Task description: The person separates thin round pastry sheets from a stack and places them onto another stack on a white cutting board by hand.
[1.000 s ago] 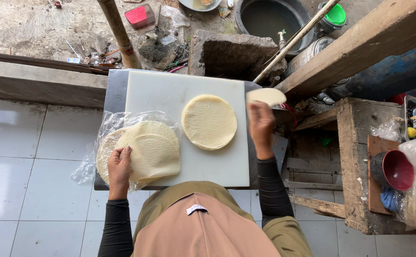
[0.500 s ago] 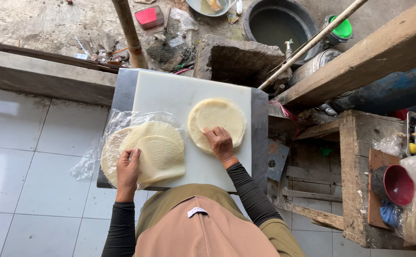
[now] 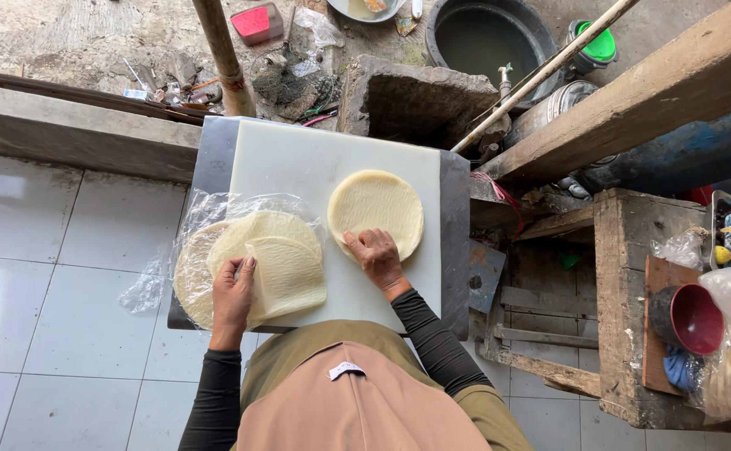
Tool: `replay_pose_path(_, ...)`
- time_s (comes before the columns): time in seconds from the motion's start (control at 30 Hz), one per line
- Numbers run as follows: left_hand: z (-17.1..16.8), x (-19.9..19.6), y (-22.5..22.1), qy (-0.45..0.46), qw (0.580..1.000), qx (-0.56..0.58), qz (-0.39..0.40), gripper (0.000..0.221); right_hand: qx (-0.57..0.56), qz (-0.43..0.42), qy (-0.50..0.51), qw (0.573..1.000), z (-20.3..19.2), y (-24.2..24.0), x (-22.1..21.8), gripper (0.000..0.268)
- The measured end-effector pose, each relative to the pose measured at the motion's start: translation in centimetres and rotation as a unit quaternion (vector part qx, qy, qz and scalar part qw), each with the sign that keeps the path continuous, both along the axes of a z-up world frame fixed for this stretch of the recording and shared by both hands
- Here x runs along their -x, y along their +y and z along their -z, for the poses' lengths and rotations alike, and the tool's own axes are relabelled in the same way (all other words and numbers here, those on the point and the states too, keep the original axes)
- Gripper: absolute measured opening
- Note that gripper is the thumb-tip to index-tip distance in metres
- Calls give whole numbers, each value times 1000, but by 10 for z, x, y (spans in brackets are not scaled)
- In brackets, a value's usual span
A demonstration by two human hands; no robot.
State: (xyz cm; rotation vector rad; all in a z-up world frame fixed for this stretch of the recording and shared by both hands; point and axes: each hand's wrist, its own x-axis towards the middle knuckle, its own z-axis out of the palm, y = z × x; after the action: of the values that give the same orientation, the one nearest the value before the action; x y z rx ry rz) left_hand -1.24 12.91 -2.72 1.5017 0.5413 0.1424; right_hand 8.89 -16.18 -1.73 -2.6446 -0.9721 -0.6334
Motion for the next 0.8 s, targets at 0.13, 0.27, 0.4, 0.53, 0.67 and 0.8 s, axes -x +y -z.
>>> replay_pose_path(0.13,-11,-1,-3,15,1000,16,11,24,-31,-17,44,998,-14,1,7,45)
replay_pose_path(0.27,-42,-5,-14,7,996,-55,67,22,-78,4,80,994,-33,1,24,53)
replay_pose_path(0.4,-88,-10,-34,-21,961,-72,266,22,-248,-9,240,939,-54,1,38,65)
replay_pose_path(0.53,-125,-20,-56,-31,911,-17,411,20,-359,-124,456,805,-64,-14,32,77)
replay_pose_path(0.67,-132,-41,-70,-82,900,52,426,16,-410,-146,587,683,-55,-32,35,57)
replay_pose_path(0.8,-106,-73,-72,-79,935,-14,345,18,-499,-79,624,596,-42,-52,33,34)
